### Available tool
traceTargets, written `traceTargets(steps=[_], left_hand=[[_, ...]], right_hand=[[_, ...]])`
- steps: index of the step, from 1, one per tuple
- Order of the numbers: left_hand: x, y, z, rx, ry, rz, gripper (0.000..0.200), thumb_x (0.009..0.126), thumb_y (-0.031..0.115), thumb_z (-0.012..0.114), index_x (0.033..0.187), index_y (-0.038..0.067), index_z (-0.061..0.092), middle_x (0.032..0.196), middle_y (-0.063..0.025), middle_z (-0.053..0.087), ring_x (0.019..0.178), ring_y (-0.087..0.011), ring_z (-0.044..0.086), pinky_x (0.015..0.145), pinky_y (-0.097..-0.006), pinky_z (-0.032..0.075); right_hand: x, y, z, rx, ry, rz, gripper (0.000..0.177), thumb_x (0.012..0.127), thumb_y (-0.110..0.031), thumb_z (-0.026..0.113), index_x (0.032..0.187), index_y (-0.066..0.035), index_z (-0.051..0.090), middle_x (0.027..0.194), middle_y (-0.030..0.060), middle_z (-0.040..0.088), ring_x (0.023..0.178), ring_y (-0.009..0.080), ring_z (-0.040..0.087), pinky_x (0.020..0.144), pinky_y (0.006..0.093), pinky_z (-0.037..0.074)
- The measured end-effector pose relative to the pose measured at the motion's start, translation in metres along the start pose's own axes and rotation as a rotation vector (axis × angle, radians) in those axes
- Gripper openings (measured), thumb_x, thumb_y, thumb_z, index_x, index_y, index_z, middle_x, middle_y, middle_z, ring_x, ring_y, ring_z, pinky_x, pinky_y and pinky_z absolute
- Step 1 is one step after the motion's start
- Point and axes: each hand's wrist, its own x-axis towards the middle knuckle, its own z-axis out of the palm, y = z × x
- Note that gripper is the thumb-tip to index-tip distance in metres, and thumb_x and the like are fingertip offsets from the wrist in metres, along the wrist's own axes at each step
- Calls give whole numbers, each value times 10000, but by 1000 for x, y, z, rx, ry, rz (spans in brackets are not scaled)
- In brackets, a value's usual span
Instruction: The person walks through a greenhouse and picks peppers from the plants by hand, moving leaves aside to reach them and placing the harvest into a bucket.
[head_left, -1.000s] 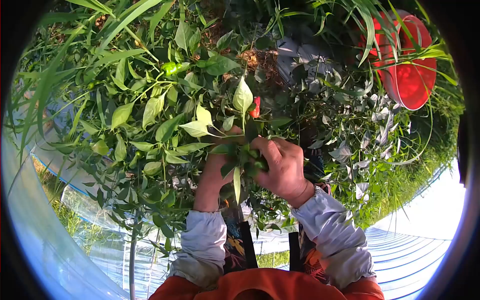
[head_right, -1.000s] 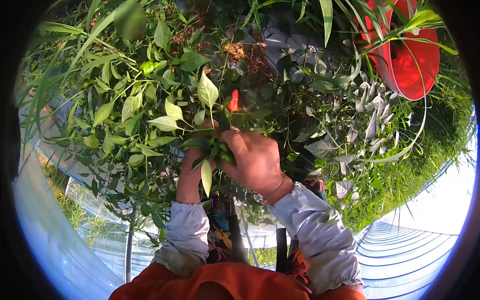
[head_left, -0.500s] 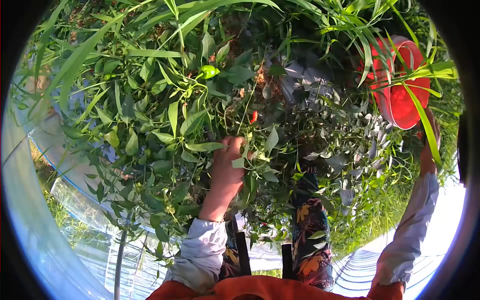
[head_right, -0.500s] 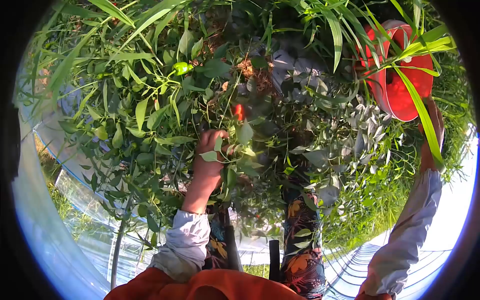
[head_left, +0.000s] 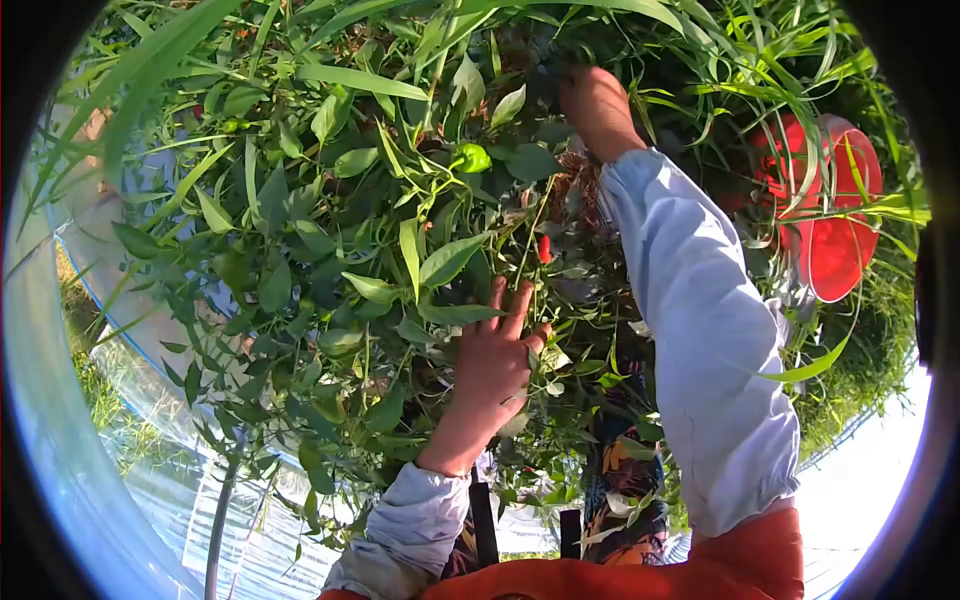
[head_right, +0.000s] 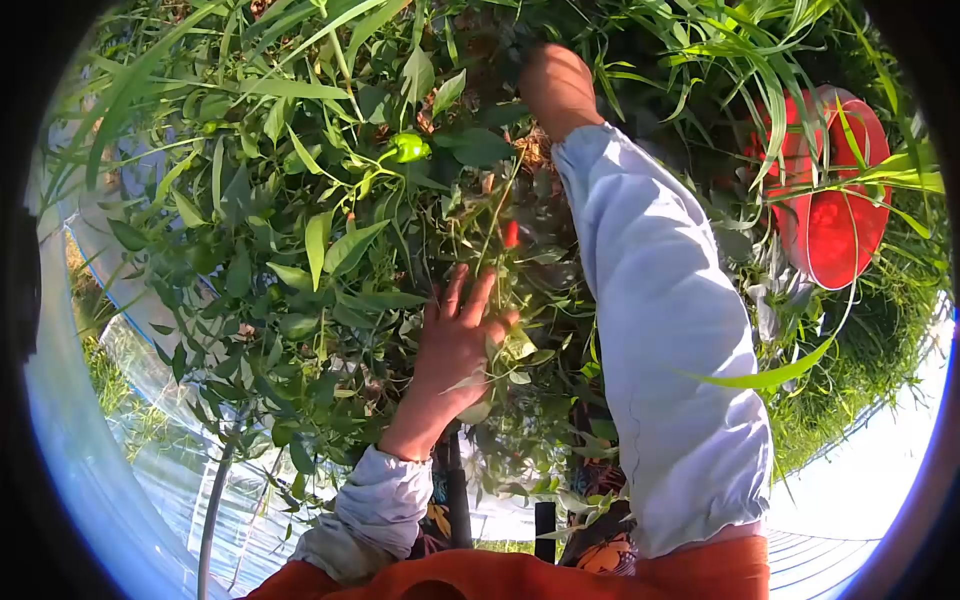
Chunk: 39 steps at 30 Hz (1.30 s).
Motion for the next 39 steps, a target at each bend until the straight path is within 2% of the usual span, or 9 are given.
traceTargets(steps=[4,8,12,14,17,23,28,32,39], left_hand=[[-3,-13,32,22,24,-54,442,726,51,608,1152,163,636,1506,-128,296,1404,-391,229,1107,-593,236],[-3,-12,26,5,18,-105,521,736,43,597,1237,184,600,1482,-132,325,1400,-400,235,1095,-583,265],[-3,-6,17,35,5,-6,541,758,97,615,1283,224,578,1474,-139,342,1404,-398,227,1097,-576,259],[1,1,5,-24,26,-9,432,841,207,575,1272,215,583,1445,-157,382,1361,-420,293,1074,-621,257],[9,6,-3,-114,62,6,503,821,233,595,1321,212,539,1437,-174,392,1358,-442,290,1082,-629,218],[23,18,-15,-458,371,66,763,745,190,666,1437,79,364,1377,-178,460,1340,-356,371,1122,-523,204],[27,-7,-2,-2049,331,-260,580,924,332,525,1377,-12,411,1200,-147,593,1112,-239,546,1005,-397,385],[33,13,-22,-1930,432,-634,452,1000,339,459,1295,-3,483,1184,-98,609,1086,-221,561,968,-376,423],[24,-13,-7,-2122,289,-447,308,987,207,479,1232,26,526,1110,-109,614,1024,-208,598,928,-351,474]], right_hand=[[44,50,70,-490,-207,20,174,764,-261,669,752,-99,733,784,133,680,727,305,662,651,385,533],[19,41,39,-453,-246,-129,180,743,-269,690,807,-107,737,781,123,689,731,280,667,626,385,534],[-11,32,16,283,-190,366,195,750,-186,635,797,-15,716,781,149,686,730,262,654,643,366,522],[-39,37,-2,1134,-95,854,293,727,-269,649,826,6,653,822,103,641,726,215,603,651,360,484],[-83,81,-16,1827,-33,617,96,733,-86,518,774,-16,568,817,65,581,702,172,535,618,311,427],[-178,-22,-76,1227,-195,439,89,702,-26,565,749,-36,640,806,46,580,729,170,545,677,308,444],[-216,-54,-63,992,-199,32,127,666,-2,598,780,-23,649,858,123,556,824,291,563,752,364,468],[-242,-95,-53,803,-100,91,472,656,-60,680,1116,-11,585,1210,212,497,1029,387,548,890,426,474],[-261,-114,-70,444,-79,-68,491,668,-2,624,1157,14,587,1283,211,501,1103,379,534,922,420,466]])
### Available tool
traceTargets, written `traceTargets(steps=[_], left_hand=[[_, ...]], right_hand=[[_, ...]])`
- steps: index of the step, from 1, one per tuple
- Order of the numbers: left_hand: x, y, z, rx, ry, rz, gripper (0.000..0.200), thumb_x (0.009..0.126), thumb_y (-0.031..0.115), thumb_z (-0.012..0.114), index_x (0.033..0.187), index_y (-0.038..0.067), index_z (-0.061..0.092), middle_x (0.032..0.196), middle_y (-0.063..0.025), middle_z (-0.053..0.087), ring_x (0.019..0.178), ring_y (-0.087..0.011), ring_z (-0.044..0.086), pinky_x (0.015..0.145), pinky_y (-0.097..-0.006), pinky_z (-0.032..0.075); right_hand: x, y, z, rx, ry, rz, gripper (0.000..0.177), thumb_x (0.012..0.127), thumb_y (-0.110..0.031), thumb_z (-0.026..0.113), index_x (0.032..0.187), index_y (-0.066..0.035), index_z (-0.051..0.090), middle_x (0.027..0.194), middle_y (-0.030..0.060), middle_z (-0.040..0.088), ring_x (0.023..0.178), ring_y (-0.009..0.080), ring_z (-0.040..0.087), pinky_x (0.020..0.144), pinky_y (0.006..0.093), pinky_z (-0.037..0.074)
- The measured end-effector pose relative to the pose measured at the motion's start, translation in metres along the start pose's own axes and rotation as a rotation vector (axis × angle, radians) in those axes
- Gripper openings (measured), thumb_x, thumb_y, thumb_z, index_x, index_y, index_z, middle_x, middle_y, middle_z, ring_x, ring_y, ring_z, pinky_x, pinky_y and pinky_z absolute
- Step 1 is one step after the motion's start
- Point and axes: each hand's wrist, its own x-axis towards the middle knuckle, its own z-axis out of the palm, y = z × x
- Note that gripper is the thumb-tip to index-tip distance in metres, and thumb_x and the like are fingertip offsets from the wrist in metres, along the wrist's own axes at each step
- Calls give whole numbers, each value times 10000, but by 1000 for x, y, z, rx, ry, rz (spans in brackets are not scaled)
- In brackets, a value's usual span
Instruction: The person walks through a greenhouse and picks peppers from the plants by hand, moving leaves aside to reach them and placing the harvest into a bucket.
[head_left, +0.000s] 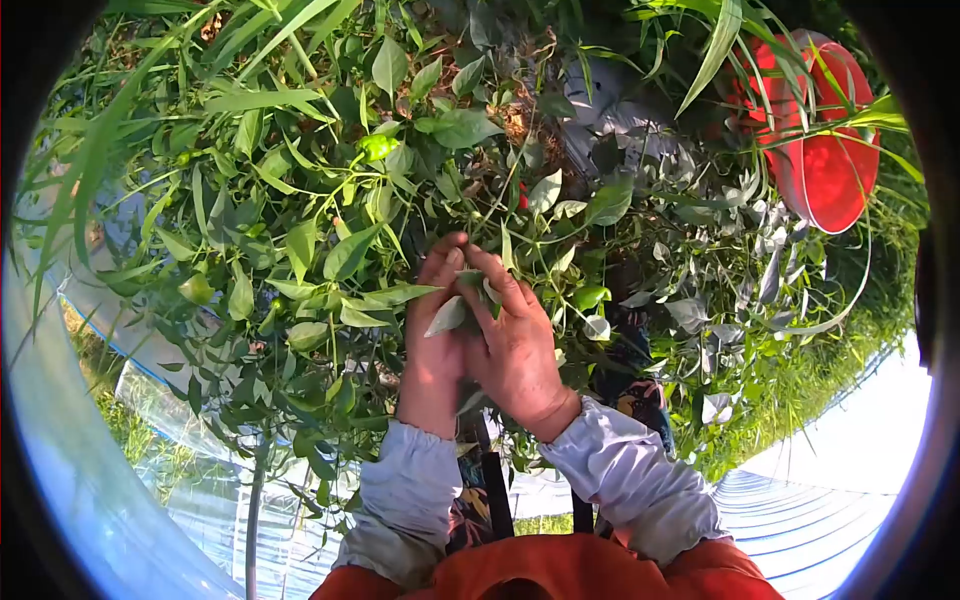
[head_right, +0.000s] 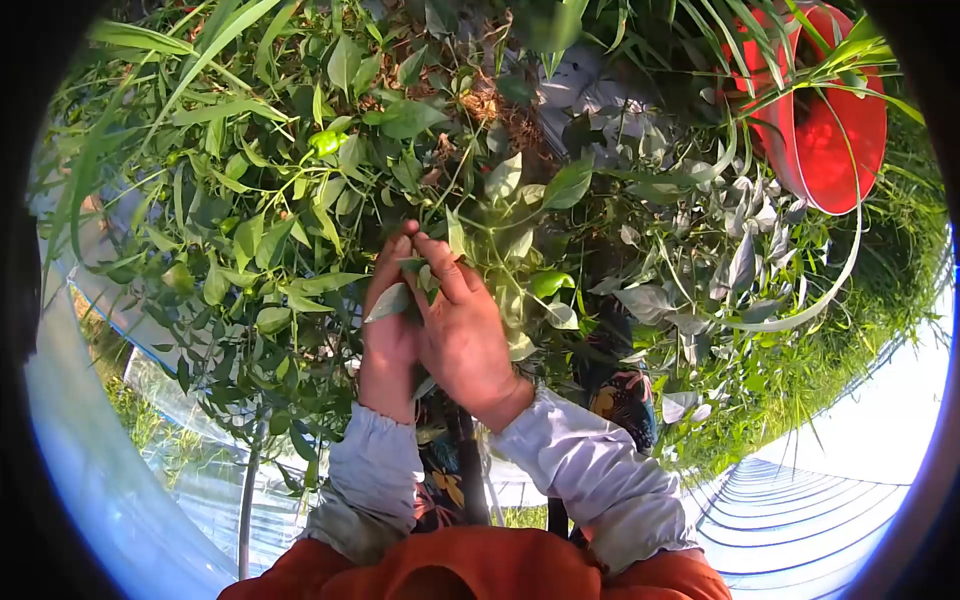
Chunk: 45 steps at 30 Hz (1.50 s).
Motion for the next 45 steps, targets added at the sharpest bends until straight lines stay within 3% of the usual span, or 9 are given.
traceTargets(steps=[9,18,20,24,26,28,32,39,45], left_hand=[[3,-7,2,207,76,14,216,898,150,642,1058,11,604,1001,-53,628,951,-133,573,861,-268,440],[-9,-24,12,215,214,-51,91,881,40,625,970,22,614,862,-74,653,741,-162,642,683,-309,536],[-5,-18,7,262,236,-25,87,875,33,624,961,28,615,862,-78,655,743,-169,646,694,-317,545],[-6,-22,7,231,191,30,91,884,44,625,975,42,619,869,-76,654,798,-172,639,727,-317,538],[-5,-20,9,143,251,0,108,890,48,621,997,43,610,877,-71,652,814,-174,634,755,-321,532],[-6,-20,11,95,256,-13,123,896,47,613,1019,44,602,898,-68,648,830,-175,627,779,-325,525],[-3,-22,4,74,206,17,142,899,33,597,1041,44,593,959,-64,633,872,-175,610,809,-329,514],[-3,-26,-9,97,128,38,176,903,28,574,1078,46,587,985,-59,627,905,-174,612,809,-322,511],[-9,-27,8,144,151,12,164,892,8,570,1052,32,594,931,-69,648,833,-184,638,763,-306,510]], right_hand=[[-13,-10,-3,159,113,269,606,707,91,594,1287,-26,465,1228,258,498,1054,440,534,810,434,502],[-51,11,-78,818,-83,817,622,748,105,548,1340,-64,459,1014,127,645,963,241,654,832,326,520],[-59,29,-71,843,-177,834,544,768,66,562,1296,-51,502,974,114,659,926,231,660,831,326,517],[-35,13,-84,-69,296,416,277,778,8,653,1052,-20,622,1000,145,633,977,297,611,838,378,475],[-29,7,-89,-87,395,264,197,760,30,674,945,-26,637,881,122,625,794,278,633,689,358,494],[-19,-2,-76,205,223,358,161,767,6,672,920,-30,637,831,128,628,700,299,626,626,372,492],[-20,14,-33,120,-162,573,207,793,-205,679,874,-31,602,806,156,646,706,336,648,603,419,506],[-7,16,-17,-80,-95,586,372,711,-283,732,931,-15,597,736,169,646,692,330,661,641,398,531],[-2,31,-31,455,-167,831,345,700,-264,655,899,17,636,752,185,650,670,302,641,647,372,501]])
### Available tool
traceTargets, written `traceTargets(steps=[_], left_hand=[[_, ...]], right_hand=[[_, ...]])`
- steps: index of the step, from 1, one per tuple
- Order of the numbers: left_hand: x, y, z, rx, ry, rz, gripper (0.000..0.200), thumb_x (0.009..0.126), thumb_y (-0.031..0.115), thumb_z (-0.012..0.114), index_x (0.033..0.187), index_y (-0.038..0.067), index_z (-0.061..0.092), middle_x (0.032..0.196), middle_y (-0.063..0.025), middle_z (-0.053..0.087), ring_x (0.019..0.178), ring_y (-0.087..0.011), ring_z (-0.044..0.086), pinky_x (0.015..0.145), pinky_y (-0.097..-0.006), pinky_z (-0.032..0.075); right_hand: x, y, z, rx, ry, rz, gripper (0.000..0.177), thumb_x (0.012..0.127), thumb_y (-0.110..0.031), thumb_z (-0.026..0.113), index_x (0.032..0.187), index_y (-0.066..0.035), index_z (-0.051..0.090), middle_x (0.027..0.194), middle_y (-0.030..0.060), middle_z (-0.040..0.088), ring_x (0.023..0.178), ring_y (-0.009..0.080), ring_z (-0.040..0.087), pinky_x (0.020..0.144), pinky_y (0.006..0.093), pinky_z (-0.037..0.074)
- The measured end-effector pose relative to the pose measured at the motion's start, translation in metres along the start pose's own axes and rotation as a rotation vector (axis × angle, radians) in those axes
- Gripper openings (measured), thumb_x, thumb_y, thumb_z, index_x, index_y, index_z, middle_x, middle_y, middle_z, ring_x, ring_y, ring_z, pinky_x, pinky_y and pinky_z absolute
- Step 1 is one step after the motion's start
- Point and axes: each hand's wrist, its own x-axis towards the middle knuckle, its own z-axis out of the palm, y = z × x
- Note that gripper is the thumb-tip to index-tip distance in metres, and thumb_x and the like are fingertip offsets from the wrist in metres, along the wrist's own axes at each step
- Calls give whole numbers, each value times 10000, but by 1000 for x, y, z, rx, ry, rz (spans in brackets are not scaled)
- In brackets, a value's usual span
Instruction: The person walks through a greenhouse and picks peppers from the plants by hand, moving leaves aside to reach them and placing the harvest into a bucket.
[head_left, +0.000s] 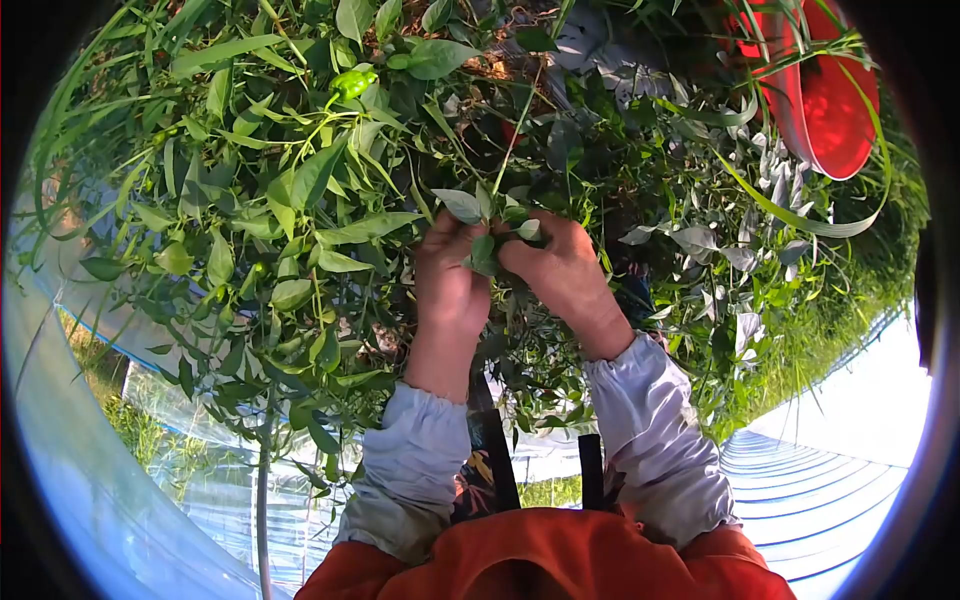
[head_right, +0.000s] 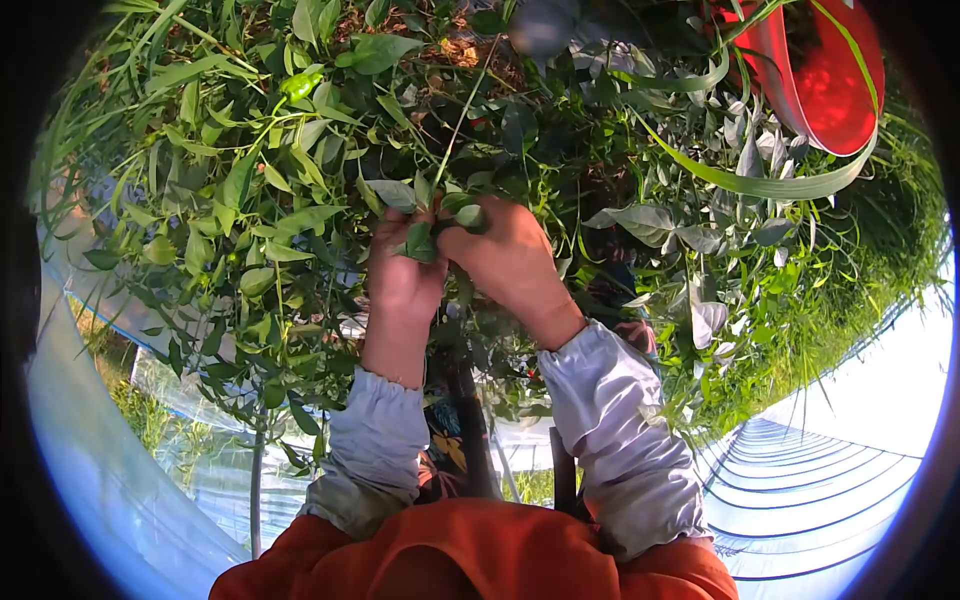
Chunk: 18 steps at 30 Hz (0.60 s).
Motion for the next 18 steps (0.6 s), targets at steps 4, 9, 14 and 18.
traceTargets(steps=[4,9,14,18], left_hand=[[-2,-3,3,75,13,-2,131,899,13,568,1025,27,597,880,-80,657,794,-187,643,725,-306,518],[4,-5,-5,42,2,-19,67,912,41,575,975,24,589,861,-103,663,759,-186,642,718,-303,519],[2,-1,2,162,3,-49,91,936,78,571,986,5,590,898,-107,677,785,-167,650,722,-285,512],[6,-3,2,177,-4,-31,108,936,99,582,991,8,600,913,-96,675,820,-167,653,758,-281,494]], right_hand=[[9,36,-6,-223,6,-537,229,731,-125,607,912,12,641,819,172,636,675,310,623,612,372,487],[13,41,-5,-49,-100,-372,192,766,-133,612,902,-2,646,807,168,605,661,260,612,562,350,462],[-16,26,-50,-341,-93,-137,261,811,-236,706,810,1,596,588,67,537,511,97,540,515,308,456],[-5,57,-80,218,-21,65,255,895,-246,664,946,-12,580,759,23,607,621,118,619,581,246,532]])
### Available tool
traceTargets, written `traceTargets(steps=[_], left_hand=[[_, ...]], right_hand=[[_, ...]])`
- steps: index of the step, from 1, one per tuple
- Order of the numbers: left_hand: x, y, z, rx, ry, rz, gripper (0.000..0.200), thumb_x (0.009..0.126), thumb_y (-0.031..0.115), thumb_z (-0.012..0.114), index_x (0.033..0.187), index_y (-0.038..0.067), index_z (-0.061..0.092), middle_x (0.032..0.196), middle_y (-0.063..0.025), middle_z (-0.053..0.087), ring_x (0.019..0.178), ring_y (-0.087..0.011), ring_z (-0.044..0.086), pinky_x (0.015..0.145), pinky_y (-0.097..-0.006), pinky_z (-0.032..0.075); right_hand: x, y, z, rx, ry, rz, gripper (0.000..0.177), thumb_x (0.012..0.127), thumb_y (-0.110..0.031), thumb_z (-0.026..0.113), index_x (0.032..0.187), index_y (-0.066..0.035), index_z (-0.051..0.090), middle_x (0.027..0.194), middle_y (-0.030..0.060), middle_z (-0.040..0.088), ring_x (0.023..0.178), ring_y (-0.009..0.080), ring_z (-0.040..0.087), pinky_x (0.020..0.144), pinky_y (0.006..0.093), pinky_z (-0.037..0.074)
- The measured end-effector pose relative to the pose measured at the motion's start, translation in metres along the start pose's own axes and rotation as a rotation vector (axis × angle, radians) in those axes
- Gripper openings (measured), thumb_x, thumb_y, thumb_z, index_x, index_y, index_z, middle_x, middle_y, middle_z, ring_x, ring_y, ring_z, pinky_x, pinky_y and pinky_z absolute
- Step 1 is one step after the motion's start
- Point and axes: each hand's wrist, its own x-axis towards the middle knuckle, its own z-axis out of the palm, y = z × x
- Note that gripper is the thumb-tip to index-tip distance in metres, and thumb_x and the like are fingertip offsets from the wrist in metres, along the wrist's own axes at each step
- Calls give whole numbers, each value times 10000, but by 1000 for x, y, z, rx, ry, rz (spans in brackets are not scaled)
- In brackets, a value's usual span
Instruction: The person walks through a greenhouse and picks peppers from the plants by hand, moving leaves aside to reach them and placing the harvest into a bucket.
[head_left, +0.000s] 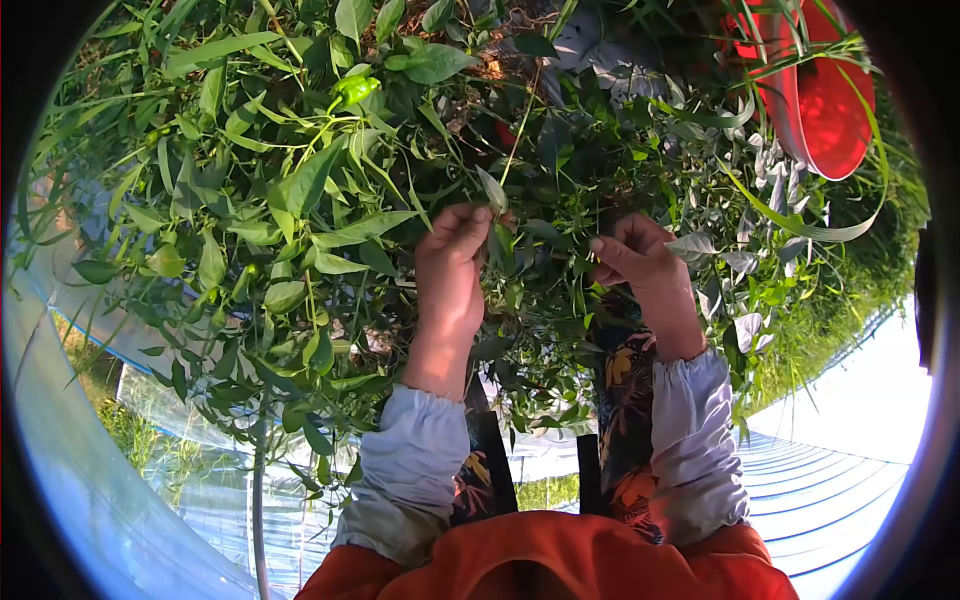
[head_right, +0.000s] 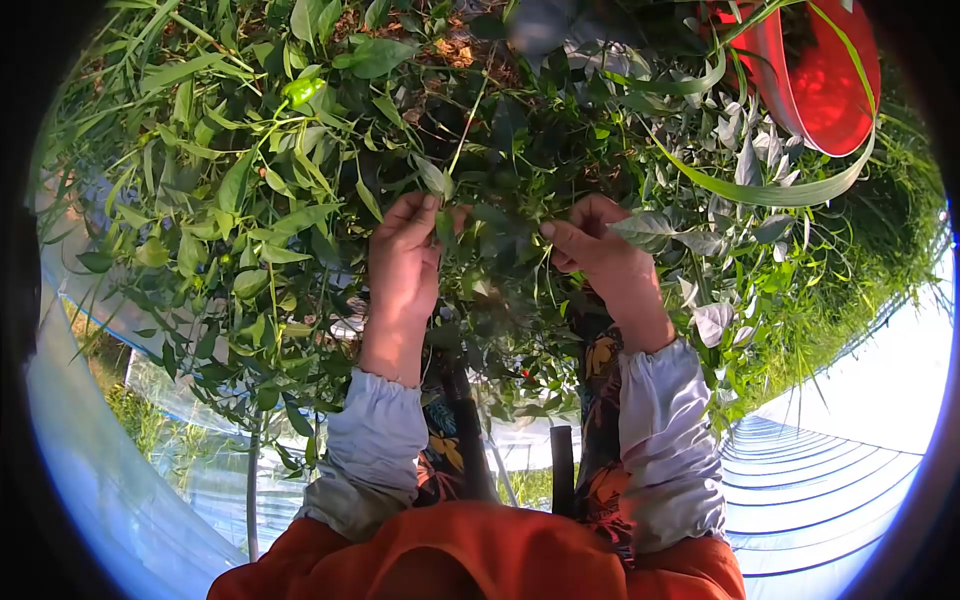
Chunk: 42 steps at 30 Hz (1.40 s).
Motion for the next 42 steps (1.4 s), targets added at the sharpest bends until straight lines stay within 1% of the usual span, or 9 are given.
traceTargets(steps=[6,12,16,20,27,36,38,40,42], left_hand=[[9,-9,-14,-178,-87,11,97,946,89,536,1018,39,576,915,-96,660,889,-221,653,841,-407,505],[7,-4,-13,-138,47,-19,79,943,86,556,997,35,585,950,-63,642,927,-200,644,849,-335,457],[11,-6,-19,-78,52,-6,70,942,122,575,988,73,597,969,-21,638,946,-172,635,833,-318,408],[10,-4,-14,-67,87,-15,69,938,145,588,983,96,604,970,1,637,967,-158,627,830,-309,375],[9,1,-17,-45,106,30,106,954,167,548,998,84,597,1014,-98,675,991,-207,617,848,-334,425],[9,0,-20,4,79,76,123,952,178,544,1018,91,601,1072,-108,677,1040,-202,606,947,-346,357],[7,3,-13,14,106,74,105,950,160,562,983,72,611,995,-62,663,1005,-179,617,927,-319,370],[6,3,-10,62,112,72,112,945,166,582,973,62,611,946,-31,651,977,-157,621,897,-303,389],[4,1,-8,149,94,68,147,937,196,603,989,59,603,925,-16,640,954,-137,618,856,-297,414]], right_hand=[[14,-1,28,524,122,-35,339,952,-182,556,1225,12,505,1097,114,584,854,236,685,696,322,581],[34,19,0,90,521,-160,437,918,-323,604,1218,-7,577,694,28,609,500,95,493,502,237,431],[72,9,19,-138,827,-365,513,860,-371,688,1174,22,593,700,73,603,605,166,543,574,286,411],[110,1,10,-369,1060,-32,767,717,-569,755,1133,52,582,976,236,651,842,341,648,790,395,495],[94,24,8,-1222,836,4,248,959,-417,472,1174,-451,591,898,165,533,889,347,609,599,396,533],[99,77,-19,-1371,734,-547,373,896,-143,543,1193,-352,630,898,134,599,784,329,605,751,386,500],[109,108,-26,-1189,634,-430,337,905,-149,542,1172,-328,645,911,119,638,802,303,628,782,375,502],[67,52,-9,-812,245,-452,366,860,-294,672,1156,-85,618,1140,144,631,1027,235,617,798,341,507],[43,82,18,853,24,-216,312,843,-292,680,1014,-34,633,1124,76,656,933,169,644,788,358,519]])
